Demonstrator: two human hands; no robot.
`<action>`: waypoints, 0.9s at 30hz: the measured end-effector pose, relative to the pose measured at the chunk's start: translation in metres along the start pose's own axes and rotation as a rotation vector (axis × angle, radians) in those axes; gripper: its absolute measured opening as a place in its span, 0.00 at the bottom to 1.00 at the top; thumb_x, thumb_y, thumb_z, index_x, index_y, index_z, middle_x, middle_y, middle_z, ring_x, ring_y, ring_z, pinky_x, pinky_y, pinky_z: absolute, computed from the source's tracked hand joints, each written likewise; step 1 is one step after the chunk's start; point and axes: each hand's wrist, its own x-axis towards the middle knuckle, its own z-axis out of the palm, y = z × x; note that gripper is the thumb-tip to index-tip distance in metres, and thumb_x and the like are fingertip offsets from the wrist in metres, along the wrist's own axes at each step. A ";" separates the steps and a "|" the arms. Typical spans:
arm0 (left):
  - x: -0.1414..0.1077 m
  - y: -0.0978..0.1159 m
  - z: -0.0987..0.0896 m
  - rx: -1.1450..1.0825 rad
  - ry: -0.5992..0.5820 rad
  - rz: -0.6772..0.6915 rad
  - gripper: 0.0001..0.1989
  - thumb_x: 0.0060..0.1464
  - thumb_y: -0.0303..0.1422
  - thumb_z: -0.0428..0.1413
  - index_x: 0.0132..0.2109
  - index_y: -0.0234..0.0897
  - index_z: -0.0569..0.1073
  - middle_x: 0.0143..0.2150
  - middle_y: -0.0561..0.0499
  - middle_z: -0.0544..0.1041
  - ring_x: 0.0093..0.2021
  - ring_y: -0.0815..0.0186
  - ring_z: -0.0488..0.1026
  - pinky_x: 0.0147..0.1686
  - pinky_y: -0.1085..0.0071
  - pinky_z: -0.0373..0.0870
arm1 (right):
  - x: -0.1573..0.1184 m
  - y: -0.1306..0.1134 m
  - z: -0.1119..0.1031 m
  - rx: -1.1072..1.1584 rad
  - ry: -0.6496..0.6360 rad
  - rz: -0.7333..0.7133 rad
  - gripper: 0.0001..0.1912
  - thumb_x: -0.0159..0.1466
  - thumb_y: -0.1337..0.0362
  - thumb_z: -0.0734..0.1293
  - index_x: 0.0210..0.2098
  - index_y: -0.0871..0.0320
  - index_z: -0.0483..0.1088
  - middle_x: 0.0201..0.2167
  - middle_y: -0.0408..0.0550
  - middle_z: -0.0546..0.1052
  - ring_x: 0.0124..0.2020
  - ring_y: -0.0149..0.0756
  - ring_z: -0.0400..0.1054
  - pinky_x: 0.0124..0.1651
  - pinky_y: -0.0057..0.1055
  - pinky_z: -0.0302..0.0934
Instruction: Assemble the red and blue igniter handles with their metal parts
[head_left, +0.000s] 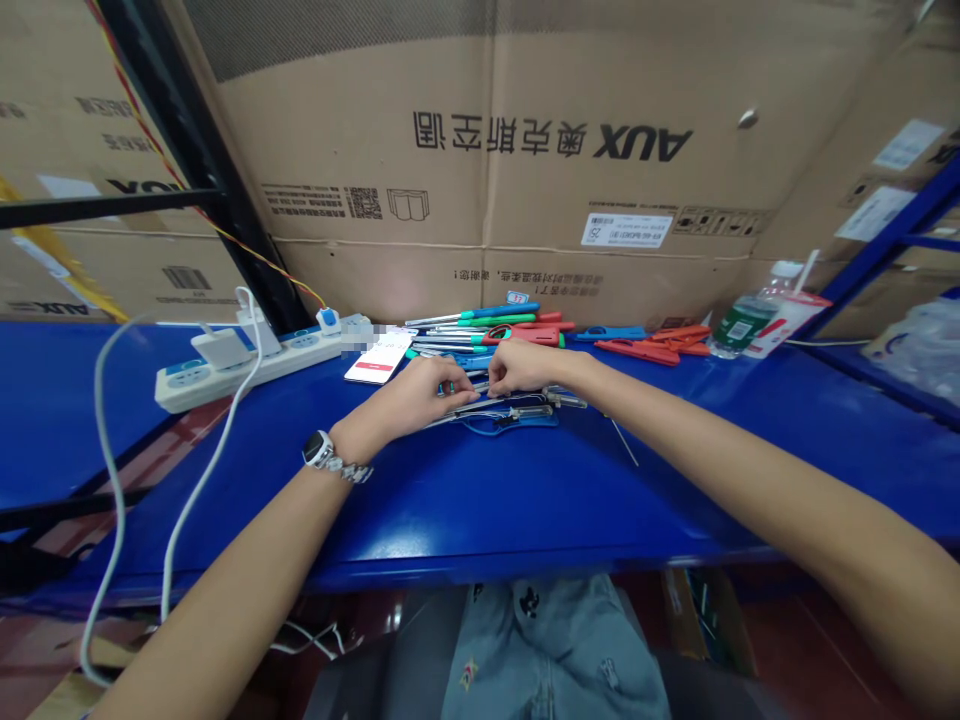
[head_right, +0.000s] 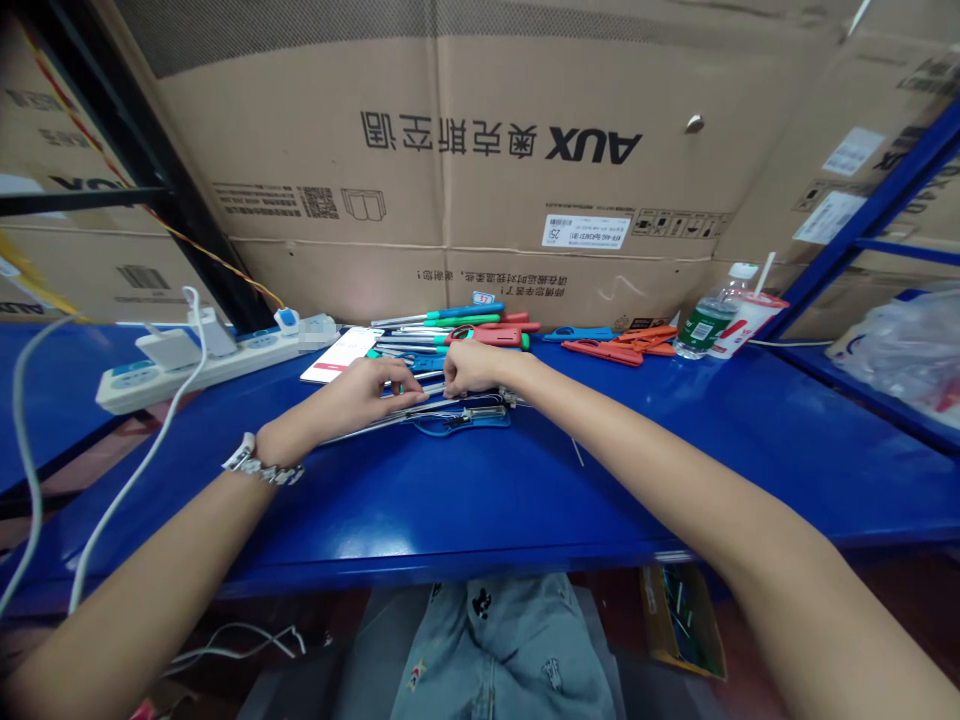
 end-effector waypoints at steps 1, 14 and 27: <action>0.000 0.001 0.000 -0.001 0.002 0.003 0.08 0.63 0.34 0.59 0.36 0.37 0.80 0.33 0.50 0.80 0.33 0.65 0.73 0.36 0.68 0.66 | 0.000 -0.001 0.000 -0.005 0.005 0.004 0.06 0.58 0.69 0.73 0.25 0.58 0.77 0.22 0.45 0.79 0.23 0.31 0.68 0.27 0.28 0.58; 0.002 0.029 0.030 0.074 -0.096 0.117 0.06 0.62 0.29 0.58 0.45 0.38 0.79 0.43 0.46 0.79 0.46 0.59 0.74 0.46 0.63 0.70 | -0.092 0.009 0.039 0.505 0.526 0.041 0.06 0.61 0.62 0.71 0.34 0.59 0.77 0.30 0.47 0.80 0.31 0.34 0.71 0.36 0.33 0.64; 0.005 0.022 0.039 -0.010 -0.093 0.056 0.08 0.60 0.25 0.57 0.43 0.38 0.79 0.37 0.49 0.81 0.38 0.63 0.76 0.40 0.66 0.70 | -0.097 0.003 0.056 0.532 0.555 0.061 0.08 0.61 0.60 0.73 0.33 0.58 0.80 0.30 0.47 0.82 0.31 0.36 0.72 0.37 0.34 0.63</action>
